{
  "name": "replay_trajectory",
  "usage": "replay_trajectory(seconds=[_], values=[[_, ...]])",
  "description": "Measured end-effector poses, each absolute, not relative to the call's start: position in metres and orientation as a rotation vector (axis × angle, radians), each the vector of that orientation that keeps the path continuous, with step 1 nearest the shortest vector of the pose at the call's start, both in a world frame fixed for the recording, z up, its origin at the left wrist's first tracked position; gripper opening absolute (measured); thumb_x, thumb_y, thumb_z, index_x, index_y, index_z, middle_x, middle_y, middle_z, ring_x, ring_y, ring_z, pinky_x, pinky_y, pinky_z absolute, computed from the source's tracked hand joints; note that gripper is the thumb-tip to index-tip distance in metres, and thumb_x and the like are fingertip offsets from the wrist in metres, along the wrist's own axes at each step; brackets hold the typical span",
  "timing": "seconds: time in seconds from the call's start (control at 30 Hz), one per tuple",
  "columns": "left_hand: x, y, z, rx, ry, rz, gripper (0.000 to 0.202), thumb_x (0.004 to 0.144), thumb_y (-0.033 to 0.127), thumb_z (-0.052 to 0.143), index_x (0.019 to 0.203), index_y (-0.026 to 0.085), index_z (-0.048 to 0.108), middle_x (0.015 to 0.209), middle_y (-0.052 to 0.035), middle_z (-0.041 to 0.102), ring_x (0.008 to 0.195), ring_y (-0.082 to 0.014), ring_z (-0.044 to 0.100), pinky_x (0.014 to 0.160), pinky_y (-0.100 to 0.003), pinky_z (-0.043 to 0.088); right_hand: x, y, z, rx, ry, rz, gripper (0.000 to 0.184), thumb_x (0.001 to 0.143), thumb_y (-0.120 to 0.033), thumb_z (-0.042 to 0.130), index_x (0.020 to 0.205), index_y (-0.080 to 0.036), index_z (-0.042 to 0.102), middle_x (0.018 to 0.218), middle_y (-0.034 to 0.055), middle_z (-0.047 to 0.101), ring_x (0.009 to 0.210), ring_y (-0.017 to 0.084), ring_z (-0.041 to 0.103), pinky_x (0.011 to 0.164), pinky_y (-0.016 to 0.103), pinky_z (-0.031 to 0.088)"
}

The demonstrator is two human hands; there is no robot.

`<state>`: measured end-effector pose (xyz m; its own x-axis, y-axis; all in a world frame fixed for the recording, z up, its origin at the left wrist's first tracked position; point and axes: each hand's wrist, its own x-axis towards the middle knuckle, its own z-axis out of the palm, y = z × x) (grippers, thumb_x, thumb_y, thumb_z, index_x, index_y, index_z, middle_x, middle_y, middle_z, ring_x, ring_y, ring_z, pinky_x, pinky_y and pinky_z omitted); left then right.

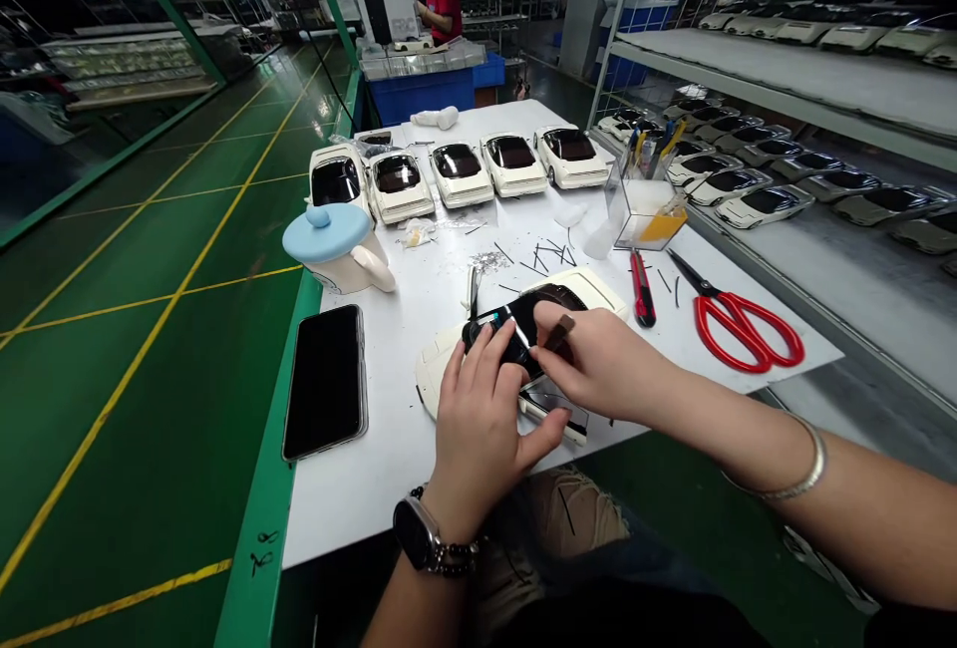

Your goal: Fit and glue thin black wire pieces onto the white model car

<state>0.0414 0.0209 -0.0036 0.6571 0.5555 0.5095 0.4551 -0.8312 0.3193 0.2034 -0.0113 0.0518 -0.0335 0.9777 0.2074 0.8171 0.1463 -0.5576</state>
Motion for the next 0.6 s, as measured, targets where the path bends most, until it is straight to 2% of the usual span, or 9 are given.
replay_trajectory(seconds=[0.1, 0.23, 0.6], values=[[0.041, 0.021, -0.003, 2.707, 0.843, 0.919, 0.027, 0.086, 0.046, 0.052, 0.087, 0.019, 0.053, 0.138, -0.0150, 0.051, 0.131, -0.0314, 0.044, 0.107, -0.053, 0.037, 0.208, -0.012, 0.061, -1.708, -1.800, 0.419, 0.014, 0.076, -0.015, 0.052, 0.071, -0.021, 0.041, 0.052, -0.0049, 0.047, 0.045, 0.010, 0.041, 0.047, 0.024, 0.027], [0.042, 0.021, -0.003, 2.702, 0.834, 0.926, 0.030, 0.087, 0.048, 0.051, 0.087, 0.019, 0.053, 0.137, -0.0155, 0.051, 0.130, -0.0321, 0.045, 0.106, -0.054, 0.037, 0.213, -0.021, 0.067, -1.688, -1.557, 0.307, 0.016, 0.075, -0.019, 0.056, 0.066, -0.021, 0.042, 0.055, -0.0031, 0.049, 0.050, 0.011, 0.043, 0.049, 0.024, 0.030], [0.042, 0.021, -0.005, 2.693, 0.833, 0.938, 0.031, 0.087, 0.049, 0.051, 0.086, 0.018, 0.054, 0.137, -0.0160, 0.051, 0.131, -0.0318, 0.044, 0.107, -0.053, 0.037, 0.218, -0.023, 0.030, -1.756, -1.433, 0.406, 0.014, 0.076, -0.022, 0.059, 0.068, -0.020, 0.048, 0.063, -0.0009, 0.055, 0.060, 0.013, 0.049, 0.052, 0.024, 0.036]])
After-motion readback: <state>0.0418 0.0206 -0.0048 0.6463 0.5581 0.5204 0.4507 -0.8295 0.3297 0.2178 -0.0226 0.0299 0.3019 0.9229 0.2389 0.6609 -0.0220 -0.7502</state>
